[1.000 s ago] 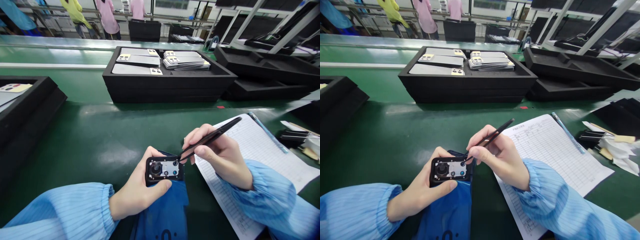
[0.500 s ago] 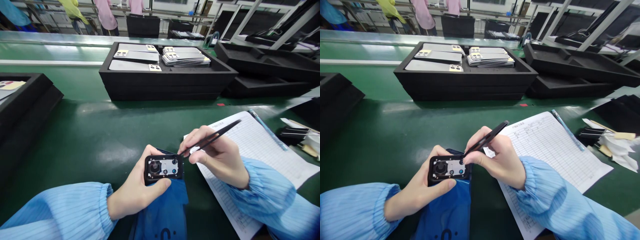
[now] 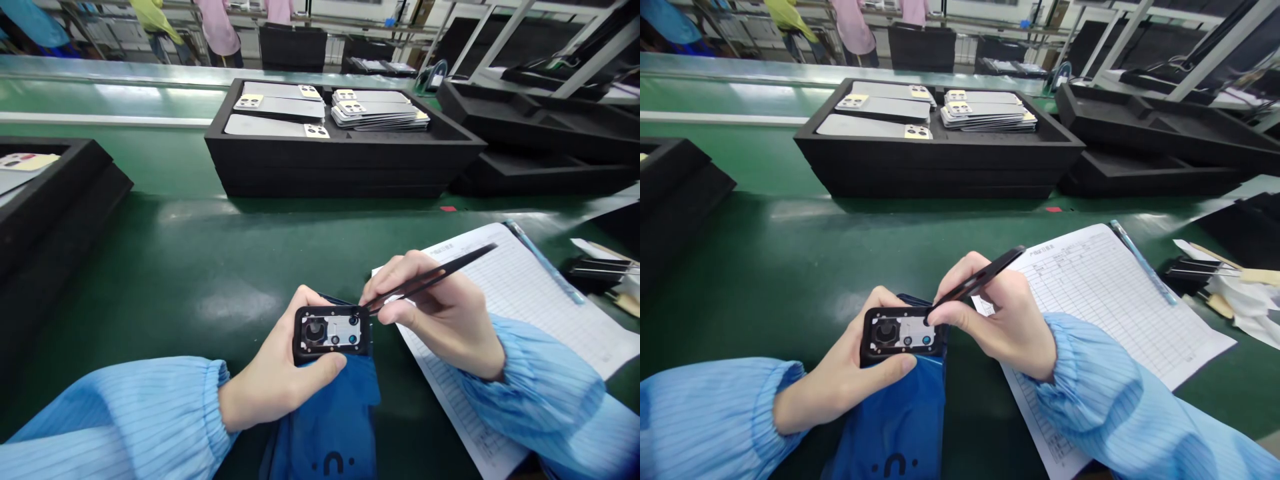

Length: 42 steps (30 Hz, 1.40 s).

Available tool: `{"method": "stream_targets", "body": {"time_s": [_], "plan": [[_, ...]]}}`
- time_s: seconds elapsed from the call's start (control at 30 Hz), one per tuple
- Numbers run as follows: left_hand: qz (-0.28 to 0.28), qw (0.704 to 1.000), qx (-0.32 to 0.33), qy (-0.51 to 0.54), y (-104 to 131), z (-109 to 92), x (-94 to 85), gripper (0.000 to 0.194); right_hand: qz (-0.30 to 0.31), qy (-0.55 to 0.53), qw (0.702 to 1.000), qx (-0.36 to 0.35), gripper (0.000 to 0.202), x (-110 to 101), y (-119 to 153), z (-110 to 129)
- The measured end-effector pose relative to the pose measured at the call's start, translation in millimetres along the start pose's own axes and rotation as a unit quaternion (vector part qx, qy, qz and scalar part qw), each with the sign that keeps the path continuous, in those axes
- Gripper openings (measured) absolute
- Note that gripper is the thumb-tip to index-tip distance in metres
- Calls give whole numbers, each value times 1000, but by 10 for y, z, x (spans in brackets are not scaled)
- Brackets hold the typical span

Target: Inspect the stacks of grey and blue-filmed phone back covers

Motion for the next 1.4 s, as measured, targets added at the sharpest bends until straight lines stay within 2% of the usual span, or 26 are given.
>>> {"method": "stream_targets", "body": {"time_s": [0.53,0.87,0.97,1.13,1.23,1.4], "plan": [[7,1000,-1,15,1,-21,12,25,-5,41,999,-28,12,4,24,55],[7,1000,1,18,3,-30,19,25,9,6,1000,7,10,-18,-1,63],[11,1000,4,11,3,-41,19,25,8,-27,999,40,13,-30,-3,31],[5,1000,0,2,3,-24,6,24,3,-156,984,87,15,-17,16,26],[8,1000,2,2,-3,-8,-1,24,-12,-167,981,100,14,7,6,28],[39,999,9,36,-15,-6,-4,26,-101,-147,976,127,15,48,5,-9]]}}
Point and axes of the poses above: each hand's wrist, its own y-axis away from the middle knuckle, its own x-axis out of the palm, z = x × y, the point moved 4 cm from there along -y, towards the middle knuckle, and after that the axes turned 13 degrees about -x, right-handed, at the moved point
